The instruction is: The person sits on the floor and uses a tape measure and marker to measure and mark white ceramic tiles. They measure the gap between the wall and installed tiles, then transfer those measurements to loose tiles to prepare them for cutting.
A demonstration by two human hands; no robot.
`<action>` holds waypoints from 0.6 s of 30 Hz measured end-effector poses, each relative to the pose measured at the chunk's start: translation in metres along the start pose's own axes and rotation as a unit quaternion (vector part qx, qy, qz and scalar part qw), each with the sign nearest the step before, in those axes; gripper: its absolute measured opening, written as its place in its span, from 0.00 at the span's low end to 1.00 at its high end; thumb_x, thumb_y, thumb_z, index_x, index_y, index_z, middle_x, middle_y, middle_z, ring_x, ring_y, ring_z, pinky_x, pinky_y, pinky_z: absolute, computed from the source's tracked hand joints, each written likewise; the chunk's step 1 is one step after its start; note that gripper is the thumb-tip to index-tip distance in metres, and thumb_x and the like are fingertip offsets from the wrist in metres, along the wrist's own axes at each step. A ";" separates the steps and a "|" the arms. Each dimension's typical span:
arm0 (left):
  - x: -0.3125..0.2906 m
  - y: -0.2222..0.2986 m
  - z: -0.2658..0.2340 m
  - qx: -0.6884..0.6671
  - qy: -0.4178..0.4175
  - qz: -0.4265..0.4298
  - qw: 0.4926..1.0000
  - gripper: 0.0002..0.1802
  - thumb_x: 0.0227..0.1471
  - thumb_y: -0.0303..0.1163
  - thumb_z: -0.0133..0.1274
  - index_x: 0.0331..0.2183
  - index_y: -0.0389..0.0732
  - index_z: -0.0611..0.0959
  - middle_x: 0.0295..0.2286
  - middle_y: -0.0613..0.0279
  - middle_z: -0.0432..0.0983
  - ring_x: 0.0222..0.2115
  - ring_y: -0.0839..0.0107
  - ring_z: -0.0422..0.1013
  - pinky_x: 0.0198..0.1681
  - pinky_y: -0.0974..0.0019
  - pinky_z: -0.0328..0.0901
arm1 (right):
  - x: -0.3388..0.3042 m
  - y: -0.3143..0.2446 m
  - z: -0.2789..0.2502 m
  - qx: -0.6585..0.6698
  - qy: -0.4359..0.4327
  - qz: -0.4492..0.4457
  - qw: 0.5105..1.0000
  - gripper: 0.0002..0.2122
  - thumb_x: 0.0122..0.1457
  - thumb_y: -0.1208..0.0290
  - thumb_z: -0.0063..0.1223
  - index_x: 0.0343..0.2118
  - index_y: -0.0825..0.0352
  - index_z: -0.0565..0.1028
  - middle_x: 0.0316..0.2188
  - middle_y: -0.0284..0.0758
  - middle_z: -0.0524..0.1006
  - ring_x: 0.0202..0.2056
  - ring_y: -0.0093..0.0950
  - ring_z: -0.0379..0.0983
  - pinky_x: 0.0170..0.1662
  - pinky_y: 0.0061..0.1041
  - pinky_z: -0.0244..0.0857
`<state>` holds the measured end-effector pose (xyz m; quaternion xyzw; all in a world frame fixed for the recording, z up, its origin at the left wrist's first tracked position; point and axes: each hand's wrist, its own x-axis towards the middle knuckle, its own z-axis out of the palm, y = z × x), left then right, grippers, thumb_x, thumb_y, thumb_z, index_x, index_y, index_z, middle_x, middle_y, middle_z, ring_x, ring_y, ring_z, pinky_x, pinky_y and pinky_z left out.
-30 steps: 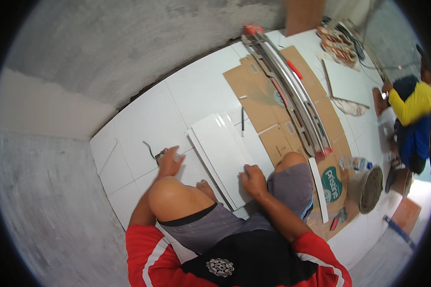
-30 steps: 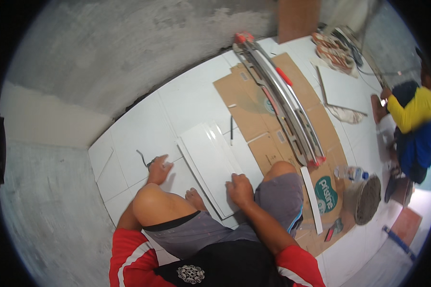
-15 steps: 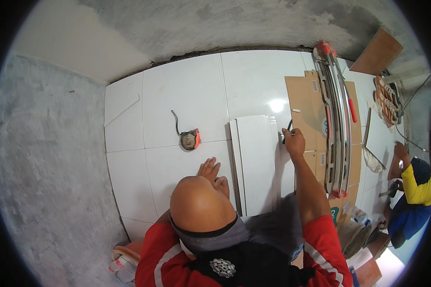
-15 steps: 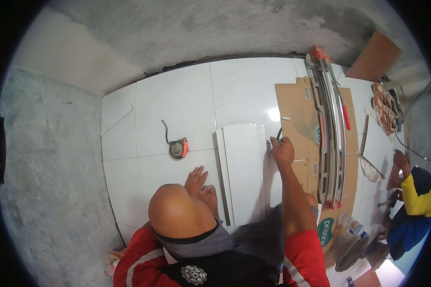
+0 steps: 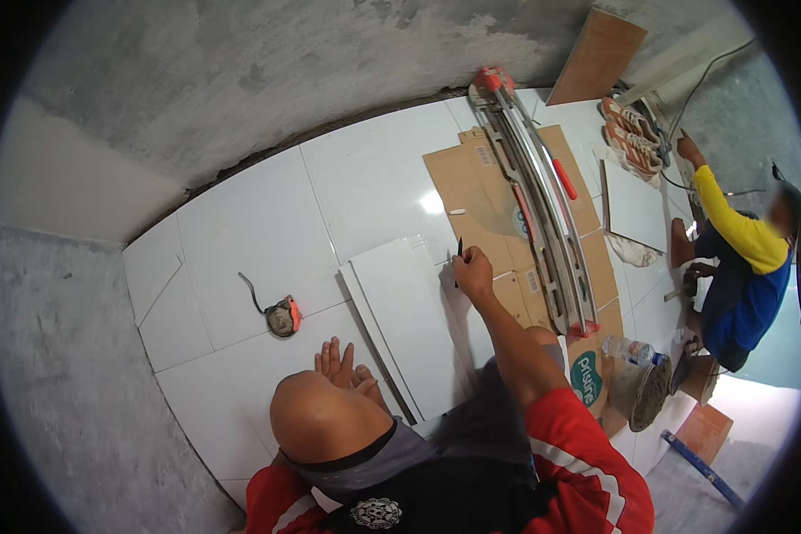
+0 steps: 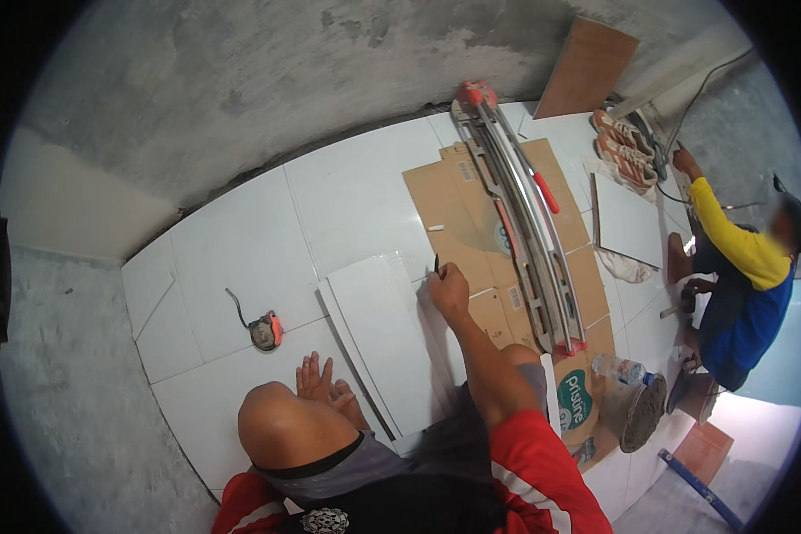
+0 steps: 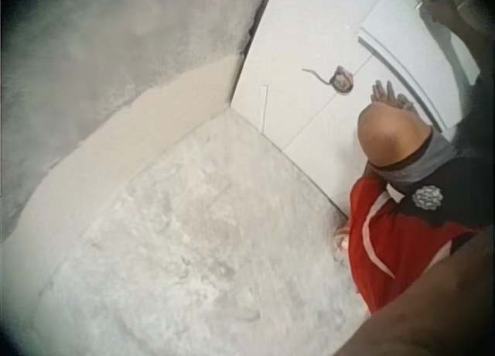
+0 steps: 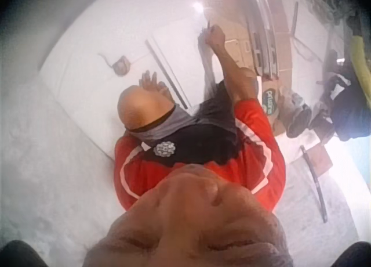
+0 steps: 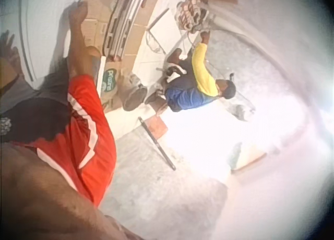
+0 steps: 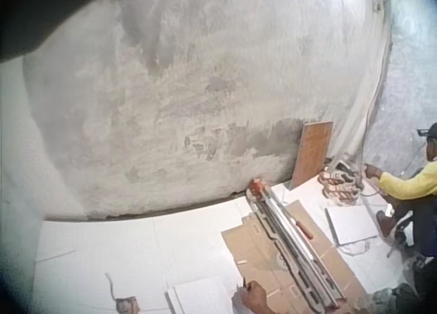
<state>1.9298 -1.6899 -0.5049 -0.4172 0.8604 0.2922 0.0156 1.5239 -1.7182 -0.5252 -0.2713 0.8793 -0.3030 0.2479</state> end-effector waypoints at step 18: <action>0.091 -0.074 -0.086 0.078 0.078 -0.229 0.967 0.47 0.44 0.48 0.69 0.60 0.39 0.68 0.55 0.48 0.69 0.57 0.51 0.65 0.58 0.45 0.60 | -0.160 0.069 -0.102 0.576 -0.195 0.175 0.775 0.06 0.60 0.81 0.51 0.40 0.65 0.72 0.27 0.34 0.74 0.25 0.27 0.70 0.33 0.35 0.72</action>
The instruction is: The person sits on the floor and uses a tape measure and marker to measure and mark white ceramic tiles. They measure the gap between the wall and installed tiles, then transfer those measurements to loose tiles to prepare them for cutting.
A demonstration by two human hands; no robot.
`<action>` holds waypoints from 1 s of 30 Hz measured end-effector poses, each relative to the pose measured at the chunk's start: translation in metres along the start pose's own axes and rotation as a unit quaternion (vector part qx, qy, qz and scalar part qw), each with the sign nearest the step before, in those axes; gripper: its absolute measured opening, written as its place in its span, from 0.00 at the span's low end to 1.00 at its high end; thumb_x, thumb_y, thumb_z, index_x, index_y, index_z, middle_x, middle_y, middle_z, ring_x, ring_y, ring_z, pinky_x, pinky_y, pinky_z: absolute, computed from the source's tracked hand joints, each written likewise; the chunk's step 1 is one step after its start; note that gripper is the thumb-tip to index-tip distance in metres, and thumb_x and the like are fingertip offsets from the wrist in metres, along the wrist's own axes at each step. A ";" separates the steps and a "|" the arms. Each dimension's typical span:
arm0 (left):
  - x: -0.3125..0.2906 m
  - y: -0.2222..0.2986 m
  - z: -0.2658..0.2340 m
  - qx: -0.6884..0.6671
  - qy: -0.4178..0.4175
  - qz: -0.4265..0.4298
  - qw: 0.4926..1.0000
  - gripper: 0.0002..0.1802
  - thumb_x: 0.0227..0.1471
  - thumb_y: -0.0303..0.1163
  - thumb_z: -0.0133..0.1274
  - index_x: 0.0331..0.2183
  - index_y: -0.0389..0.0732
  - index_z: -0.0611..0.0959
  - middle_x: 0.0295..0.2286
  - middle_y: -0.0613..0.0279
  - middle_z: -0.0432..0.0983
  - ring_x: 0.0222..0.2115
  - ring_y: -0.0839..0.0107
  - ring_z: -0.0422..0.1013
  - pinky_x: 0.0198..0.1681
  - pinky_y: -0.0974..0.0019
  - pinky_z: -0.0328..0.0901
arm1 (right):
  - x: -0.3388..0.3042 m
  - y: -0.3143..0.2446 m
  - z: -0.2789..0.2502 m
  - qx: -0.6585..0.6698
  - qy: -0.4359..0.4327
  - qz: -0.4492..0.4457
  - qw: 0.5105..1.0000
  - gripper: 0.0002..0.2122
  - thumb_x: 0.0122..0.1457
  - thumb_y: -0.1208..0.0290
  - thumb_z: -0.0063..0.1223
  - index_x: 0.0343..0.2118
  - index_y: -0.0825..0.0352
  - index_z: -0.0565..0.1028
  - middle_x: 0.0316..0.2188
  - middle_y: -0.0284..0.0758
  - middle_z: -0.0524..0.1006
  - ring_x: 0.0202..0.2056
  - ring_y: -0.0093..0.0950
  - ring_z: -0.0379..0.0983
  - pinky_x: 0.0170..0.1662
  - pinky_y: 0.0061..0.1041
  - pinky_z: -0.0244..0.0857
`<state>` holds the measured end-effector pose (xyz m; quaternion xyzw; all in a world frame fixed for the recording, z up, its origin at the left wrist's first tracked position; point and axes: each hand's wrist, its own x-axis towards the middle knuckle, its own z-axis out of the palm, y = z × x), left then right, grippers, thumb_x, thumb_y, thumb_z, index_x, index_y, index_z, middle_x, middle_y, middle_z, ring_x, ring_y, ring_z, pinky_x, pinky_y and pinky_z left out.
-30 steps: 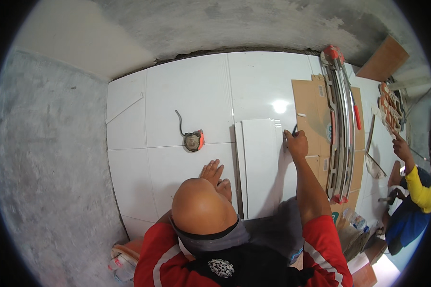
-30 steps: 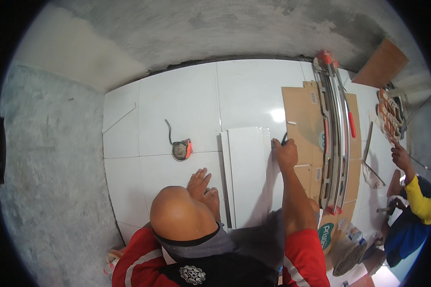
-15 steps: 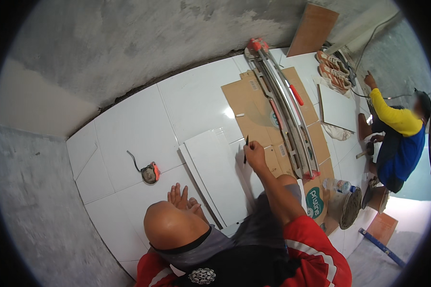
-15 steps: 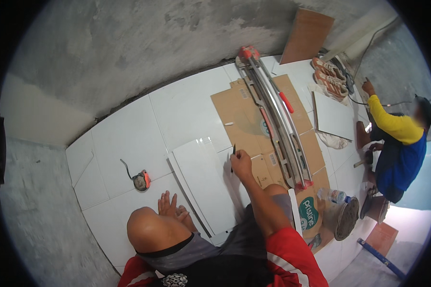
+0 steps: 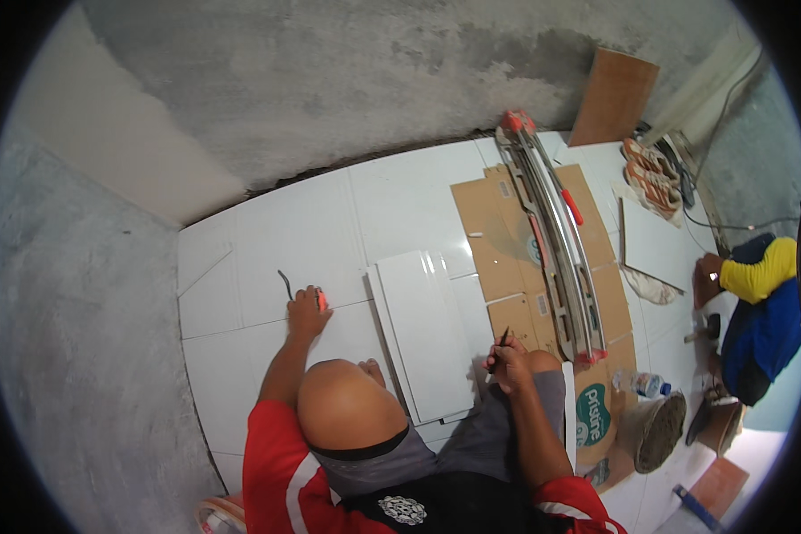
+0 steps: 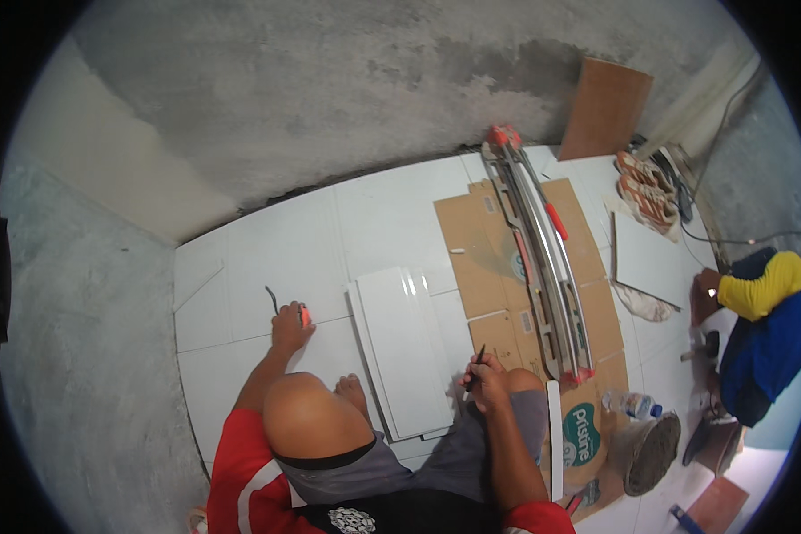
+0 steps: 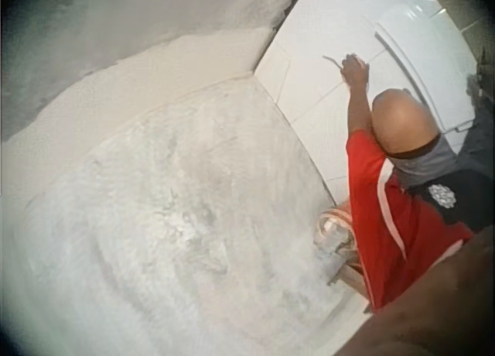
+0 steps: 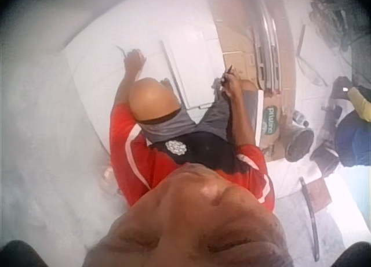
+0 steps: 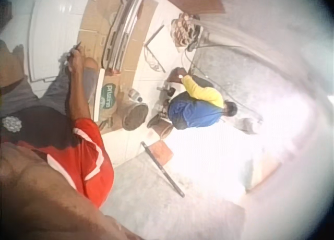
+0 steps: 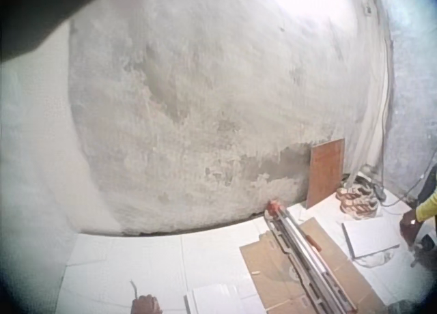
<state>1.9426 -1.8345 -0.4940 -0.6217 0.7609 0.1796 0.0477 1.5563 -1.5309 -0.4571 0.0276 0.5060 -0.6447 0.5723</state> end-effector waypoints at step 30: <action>-0.130 0.168 -0.119 -0.410 -0.353 0.223 0.811 0.51 0.44 0.36 0.64 0.66 0.37 0.60 0.41 0.50 0.78 0.44 0.63 0.75 0.48 0.61 0.69 | -0.028 -0.019 0.156 -0.263 -0.148 -0.020 0.953 0.13 0.60 0.68 0.66 0.41 0.72 0.80 0.19 0.30 0.76 0.15 0.17 0.68 0.17 0.18 0.62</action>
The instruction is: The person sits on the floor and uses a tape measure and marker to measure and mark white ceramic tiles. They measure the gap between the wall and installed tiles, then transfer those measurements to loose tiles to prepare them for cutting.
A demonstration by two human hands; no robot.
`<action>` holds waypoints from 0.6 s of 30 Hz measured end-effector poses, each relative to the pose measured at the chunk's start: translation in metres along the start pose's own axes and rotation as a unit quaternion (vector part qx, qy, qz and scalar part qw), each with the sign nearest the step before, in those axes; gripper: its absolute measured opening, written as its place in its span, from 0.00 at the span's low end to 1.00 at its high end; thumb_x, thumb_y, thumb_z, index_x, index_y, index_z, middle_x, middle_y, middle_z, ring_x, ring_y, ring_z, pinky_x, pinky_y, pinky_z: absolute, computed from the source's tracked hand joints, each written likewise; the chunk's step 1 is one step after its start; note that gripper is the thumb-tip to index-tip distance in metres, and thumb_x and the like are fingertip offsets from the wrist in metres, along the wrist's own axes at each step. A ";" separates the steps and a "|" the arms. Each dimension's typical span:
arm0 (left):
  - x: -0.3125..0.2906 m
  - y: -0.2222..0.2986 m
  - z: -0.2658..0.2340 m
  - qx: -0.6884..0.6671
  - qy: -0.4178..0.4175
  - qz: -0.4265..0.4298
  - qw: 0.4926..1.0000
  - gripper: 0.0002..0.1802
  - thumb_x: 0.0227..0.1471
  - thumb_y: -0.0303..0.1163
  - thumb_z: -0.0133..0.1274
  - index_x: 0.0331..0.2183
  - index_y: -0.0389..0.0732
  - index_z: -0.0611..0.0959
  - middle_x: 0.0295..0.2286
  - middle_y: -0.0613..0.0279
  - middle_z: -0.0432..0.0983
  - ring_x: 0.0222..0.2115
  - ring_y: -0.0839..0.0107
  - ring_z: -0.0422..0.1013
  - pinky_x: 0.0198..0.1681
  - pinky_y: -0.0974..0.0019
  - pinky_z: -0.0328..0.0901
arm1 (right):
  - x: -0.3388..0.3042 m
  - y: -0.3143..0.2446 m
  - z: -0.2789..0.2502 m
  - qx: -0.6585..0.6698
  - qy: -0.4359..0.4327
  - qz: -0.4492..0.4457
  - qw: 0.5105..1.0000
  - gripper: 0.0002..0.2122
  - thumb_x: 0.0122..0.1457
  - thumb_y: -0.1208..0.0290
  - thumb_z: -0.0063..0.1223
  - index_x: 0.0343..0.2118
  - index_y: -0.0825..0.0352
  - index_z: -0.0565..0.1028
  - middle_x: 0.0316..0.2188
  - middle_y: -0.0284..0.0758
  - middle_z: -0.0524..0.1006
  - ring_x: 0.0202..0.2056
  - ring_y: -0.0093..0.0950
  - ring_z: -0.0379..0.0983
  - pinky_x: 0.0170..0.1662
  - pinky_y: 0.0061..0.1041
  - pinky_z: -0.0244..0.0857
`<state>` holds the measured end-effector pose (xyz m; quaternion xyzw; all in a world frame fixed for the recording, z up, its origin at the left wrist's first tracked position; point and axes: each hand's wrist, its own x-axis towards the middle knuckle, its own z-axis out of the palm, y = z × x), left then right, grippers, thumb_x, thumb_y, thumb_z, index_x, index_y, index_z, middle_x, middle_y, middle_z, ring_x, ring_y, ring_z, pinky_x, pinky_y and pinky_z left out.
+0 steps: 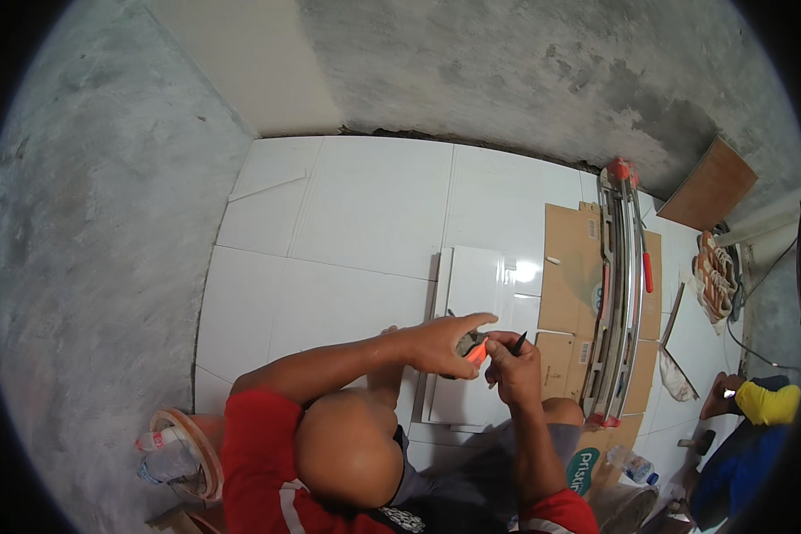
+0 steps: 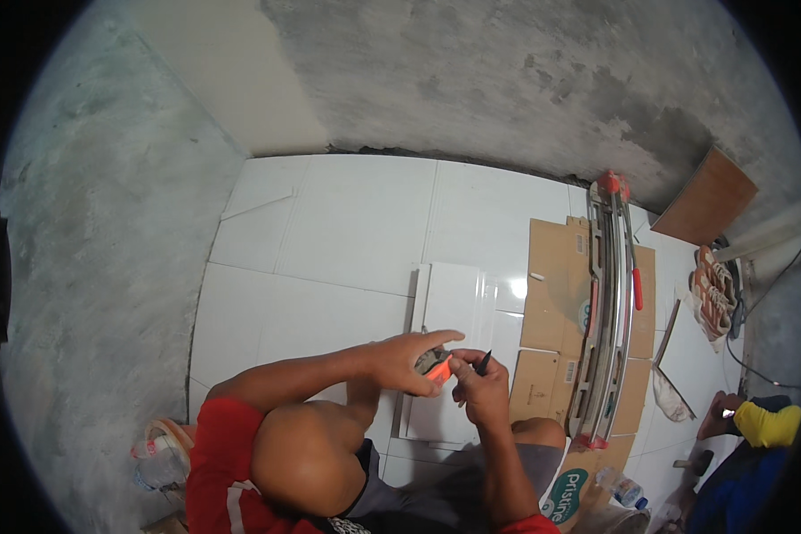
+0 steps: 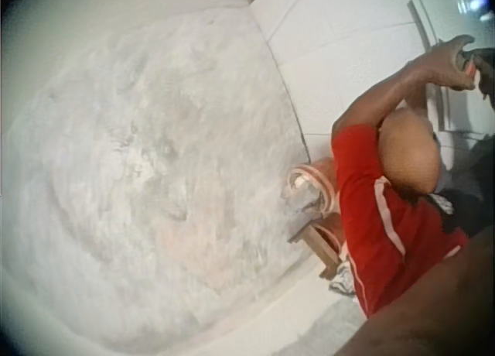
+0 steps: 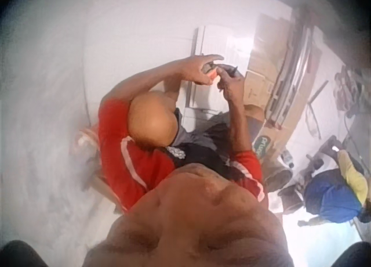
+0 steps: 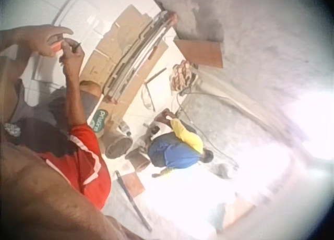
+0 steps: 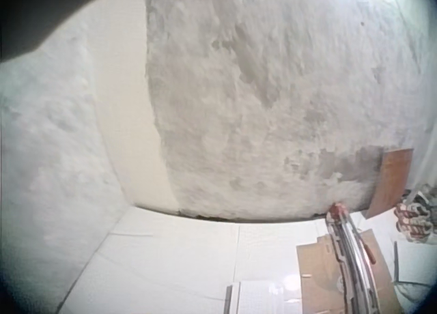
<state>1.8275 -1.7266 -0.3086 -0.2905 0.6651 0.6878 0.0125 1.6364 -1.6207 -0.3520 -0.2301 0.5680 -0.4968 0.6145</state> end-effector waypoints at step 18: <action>-0.032 -0.069 -0.036 0.049 -0.113 -0.150 0.981 0.25 0.61 0.55 0.48 0.50 0.48 0.80 0.33 0.69 0.79 0.41 0.72 0.69 0.51 0.62 0.60 | 0.016 0.023 -0.024 0.353 -0.126 0.171 0.911 0.03 0.62 0.72 0.54 0.34 0.65 0.76 0.40 0.38 0.78 0.15 0.17 0.58 0.18 0.21 0.58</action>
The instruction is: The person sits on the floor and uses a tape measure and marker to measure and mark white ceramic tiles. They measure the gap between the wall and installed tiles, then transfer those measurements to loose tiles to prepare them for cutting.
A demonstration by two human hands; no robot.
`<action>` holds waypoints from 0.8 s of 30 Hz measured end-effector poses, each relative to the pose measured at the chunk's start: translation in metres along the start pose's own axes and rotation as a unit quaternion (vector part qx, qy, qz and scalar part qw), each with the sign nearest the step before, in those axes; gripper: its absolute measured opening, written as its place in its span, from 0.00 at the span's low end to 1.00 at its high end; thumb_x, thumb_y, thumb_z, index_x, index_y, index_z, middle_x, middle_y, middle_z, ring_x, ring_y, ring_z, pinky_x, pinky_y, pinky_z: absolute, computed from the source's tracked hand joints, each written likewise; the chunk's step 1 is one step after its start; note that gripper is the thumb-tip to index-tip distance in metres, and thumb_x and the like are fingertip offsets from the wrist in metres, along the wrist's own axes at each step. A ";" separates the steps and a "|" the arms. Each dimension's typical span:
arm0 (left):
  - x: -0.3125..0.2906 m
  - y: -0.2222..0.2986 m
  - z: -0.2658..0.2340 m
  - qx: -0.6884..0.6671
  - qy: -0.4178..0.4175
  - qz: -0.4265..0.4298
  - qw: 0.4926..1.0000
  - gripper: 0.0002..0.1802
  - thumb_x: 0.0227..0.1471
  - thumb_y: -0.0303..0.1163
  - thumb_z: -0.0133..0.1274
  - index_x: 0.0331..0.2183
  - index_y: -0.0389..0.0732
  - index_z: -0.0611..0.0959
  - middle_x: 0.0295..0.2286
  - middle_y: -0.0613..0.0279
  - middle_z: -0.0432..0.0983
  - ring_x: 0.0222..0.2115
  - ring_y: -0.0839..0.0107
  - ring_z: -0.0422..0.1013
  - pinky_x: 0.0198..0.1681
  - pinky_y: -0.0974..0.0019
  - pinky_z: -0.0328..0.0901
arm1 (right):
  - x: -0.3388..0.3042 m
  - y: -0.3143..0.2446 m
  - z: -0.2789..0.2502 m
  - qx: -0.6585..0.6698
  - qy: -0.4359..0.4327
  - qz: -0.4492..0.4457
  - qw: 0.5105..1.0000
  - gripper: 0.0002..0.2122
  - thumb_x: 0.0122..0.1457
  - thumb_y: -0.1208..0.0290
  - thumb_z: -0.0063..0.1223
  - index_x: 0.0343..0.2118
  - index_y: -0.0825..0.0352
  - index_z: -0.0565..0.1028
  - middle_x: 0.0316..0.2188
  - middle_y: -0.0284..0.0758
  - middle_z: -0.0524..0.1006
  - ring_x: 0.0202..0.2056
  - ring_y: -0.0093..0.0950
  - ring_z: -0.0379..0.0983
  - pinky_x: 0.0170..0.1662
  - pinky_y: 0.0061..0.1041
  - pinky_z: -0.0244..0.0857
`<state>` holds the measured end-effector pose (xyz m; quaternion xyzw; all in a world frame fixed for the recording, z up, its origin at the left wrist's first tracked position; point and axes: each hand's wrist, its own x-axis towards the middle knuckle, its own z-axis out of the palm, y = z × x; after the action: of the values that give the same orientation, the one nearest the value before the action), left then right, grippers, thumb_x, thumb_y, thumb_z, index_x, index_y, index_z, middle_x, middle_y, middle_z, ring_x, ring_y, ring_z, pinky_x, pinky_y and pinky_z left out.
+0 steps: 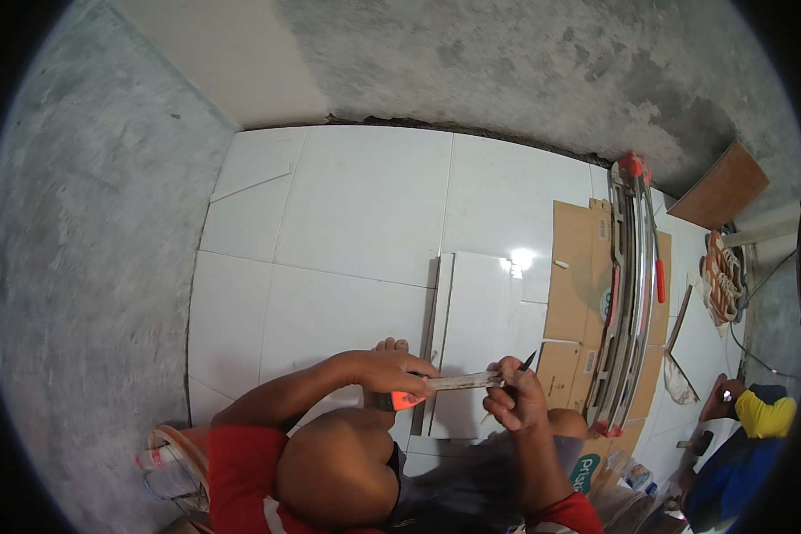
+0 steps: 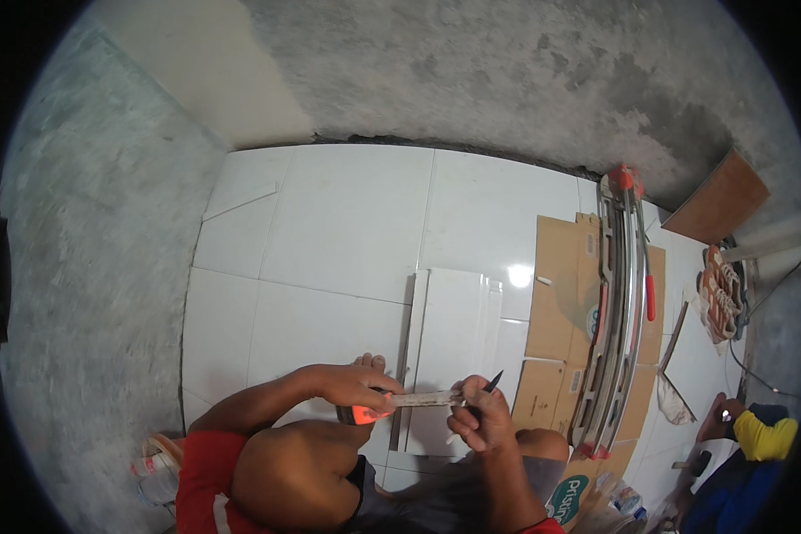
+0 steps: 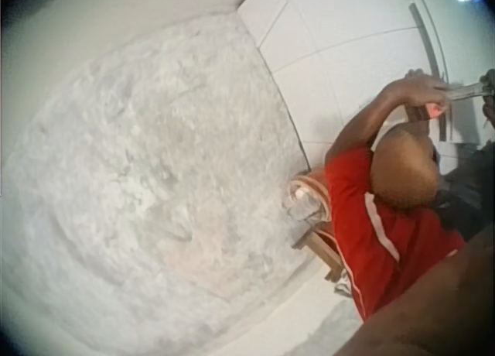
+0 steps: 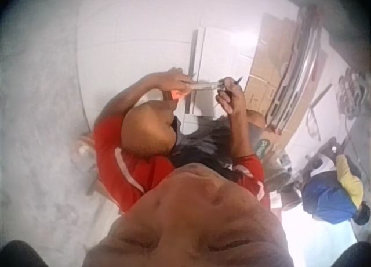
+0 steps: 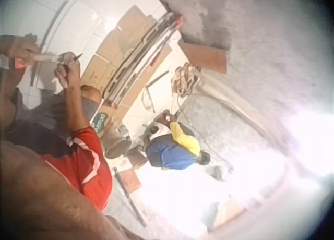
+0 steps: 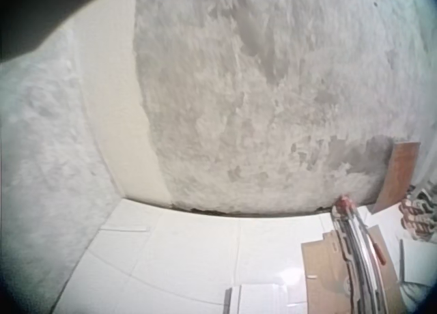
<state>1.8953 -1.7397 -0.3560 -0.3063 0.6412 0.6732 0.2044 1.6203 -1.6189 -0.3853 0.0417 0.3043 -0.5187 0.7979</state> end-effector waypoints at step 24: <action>0.028 -0.100 -0.112 -0.487 0.391 0.014 0.781 0.14 0.65 0.40 0.48 0.35 0.38 0.77 0.25 0.60 0.74 0.21 0.73 0.71 0.25 0.68 0.70 | 0.090 -0.095 -0.121 -0.554 0.412 -0.329 0.644 0.19 0.71 0.58 0.49 0.27 0.69 0.74 0.18 0.29 0.69 0.19 0.19 0.64 0.24 0.26 0.60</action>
<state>1.9583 -1.8446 -0.4480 -0.5927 0.2570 0.7213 -0.2498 1.5108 -1.6882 -0.5077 -0.3019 0.8261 -0.4105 0.2404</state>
